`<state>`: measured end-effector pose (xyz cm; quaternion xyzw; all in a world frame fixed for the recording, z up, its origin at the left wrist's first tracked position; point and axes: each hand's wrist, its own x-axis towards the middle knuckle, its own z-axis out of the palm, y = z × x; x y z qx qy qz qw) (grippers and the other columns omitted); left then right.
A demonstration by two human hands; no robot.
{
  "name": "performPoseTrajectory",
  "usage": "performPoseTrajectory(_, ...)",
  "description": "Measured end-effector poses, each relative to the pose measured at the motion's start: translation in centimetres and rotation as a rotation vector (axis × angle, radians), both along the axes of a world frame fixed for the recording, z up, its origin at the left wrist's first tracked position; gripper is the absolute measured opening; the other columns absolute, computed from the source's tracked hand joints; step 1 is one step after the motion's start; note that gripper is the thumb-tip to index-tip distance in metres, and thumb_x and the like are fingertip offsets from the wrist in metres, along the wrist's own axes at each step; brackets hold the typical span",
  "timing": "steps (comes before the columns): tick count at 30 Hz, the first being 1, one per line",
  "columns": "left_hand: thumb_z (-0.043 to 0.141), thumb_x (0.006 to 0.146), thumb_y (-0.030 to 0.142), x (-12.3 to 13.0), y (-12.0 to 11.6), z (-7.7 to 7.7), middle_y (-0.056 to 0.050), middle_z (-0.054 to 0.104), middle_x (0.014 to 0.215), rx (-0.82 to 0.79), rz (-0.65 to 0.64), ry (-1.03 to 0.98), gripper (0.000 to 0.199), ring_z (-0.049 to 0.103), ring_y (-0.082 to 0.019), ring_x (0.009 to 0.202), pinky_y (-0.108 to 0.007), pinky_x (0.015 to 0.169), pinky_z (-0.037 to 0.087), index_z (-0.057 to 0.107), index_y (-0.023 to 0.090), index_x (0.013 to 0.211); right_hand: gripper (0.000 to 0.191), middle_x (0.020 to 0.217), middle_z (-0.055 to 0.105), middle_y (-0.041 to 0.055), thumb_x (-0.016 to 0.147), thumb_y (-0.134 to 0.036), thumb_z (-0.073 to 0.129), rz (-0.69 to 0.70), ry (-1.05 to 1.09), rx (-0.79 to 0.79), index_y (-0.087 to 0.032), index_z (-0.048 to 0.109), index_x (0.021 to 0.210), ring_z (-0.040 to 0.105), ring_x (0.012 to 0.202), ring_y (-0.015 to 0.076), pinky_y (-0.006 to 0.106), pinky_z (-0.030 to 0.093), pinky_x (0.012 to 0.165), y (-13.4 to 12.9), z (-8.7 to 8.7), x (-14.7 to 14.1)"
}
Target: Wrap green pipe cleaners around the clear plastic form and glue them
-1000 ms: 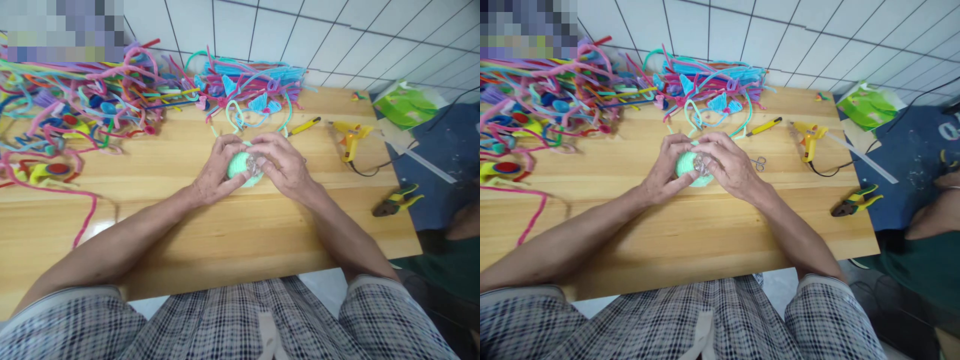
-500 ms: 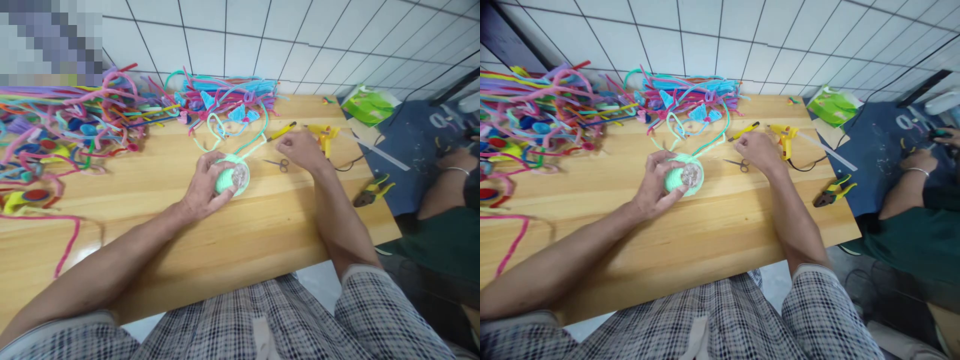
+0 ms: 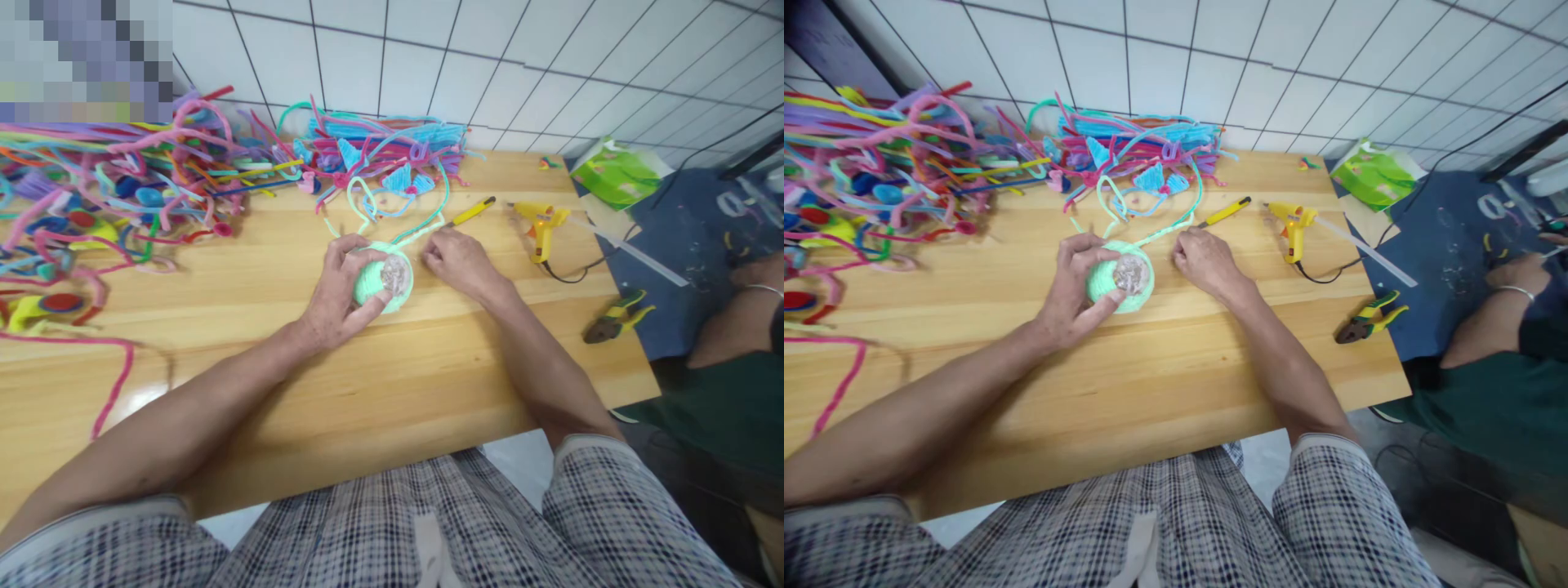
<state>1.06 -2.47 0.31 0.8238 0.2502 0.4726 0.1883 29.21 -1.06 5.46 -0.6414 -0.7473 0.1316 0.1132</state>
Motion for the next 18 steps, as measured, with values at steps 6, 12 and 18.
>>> performPoseTrajectory(6, 0.066, 0.114, 0.06, 0.1, 0.0, 0.0, -0.017, 0.058, 0.15, -0.013, -0.006, -0.002, 0.054, 0.061, -0.037, 0.147, -0.066, 0.122, 0.061, 0.054, 0.033, 0.159, 0.012, 0.092, 0.079, 0.0041, 0.094, -0.015, 0.068, 0.088, 0.146, -0.013, -0.025, 0.07, 0.086, 0.067, 0.084, 0.0228, 0.037, 0.048, 0.08, -2.5, 2.1, 0.7)
performPoseTrajectory(12, 0.069, 0.112, 0.061, 0.6, -0.6, -0.2, -0.019, 0.059, 0.154, -0.036, -0.001, -0.021, 0.056, 0.06, -0.04, 0.148, -0.074, 0.124, 0.058, 0.056, 0.035, 0.16, 0.011, 0.084, 0.077, -0.0021, 0.101, -0.03, 0.07, -0.004, 0.548, 0.053, -0.027, 0.07, 0.09, 0.063, 0.072, 0.0173, 0.033, 0.048, 0.069, -7.2, 4.8, -3.1)
performPoseTrajectory(18, 0.06, 0.114, 0.066, 1.4, -1.1, -0.4, -0.018, 0.063, 0.152, 0.025, 0.062, -0.017, 0.056, 0.063, -0.037, 0.144, -0.067, 0.119, 0.062, 0.055, 0.034, 0.16, 0.014, 0.079, 0.074, -0.003, 0.099, -0.03, 0.071, -0.096, 0.615, 0.145, -0.027, 0.068, 0.086, 0.064, 0.073, 0.0171, 0.035, 0.048, 0.071, -8.9, 4.8, -7.6)
